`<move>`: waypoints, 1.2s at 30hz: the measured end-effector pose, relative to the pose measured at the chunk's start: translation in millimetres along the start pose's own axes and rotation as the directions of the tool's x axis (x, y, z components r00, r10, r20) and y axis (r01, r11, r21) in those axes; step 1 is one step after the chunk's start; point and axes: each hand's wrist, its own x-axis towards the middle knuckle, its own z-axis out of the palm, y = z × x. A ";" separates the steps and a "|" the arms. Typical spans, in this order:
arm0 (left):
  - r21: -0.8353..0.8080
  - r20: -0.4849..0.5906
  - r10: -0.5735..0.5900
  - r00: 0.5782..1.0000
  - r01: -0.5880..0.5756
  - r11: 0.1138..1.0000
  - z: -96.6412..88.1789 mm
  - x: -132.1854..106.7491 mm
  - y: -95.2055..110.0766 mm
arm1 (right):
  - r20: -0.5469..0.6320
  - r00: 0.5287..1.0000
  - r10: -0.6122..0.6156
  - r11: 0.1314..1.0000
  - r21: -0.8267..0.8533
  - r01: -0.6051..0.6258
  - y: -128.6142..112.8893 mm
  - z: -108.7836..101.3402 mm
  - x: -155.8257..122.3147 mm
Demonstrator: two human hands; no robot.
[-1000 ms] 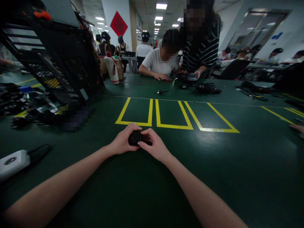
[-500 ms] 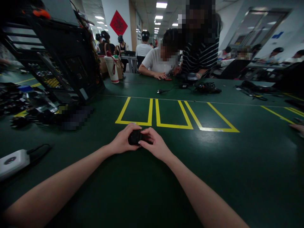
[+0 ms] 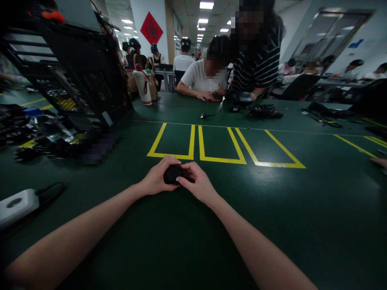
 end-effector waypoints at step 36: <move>-0.002 0.019 -0.001 1.000 0.001 1.000 -3.5 -0.4 2.6 | -0.020 1.000 0.006 0.995 -0.100 -0.008 -4.7 -1.2 -1.1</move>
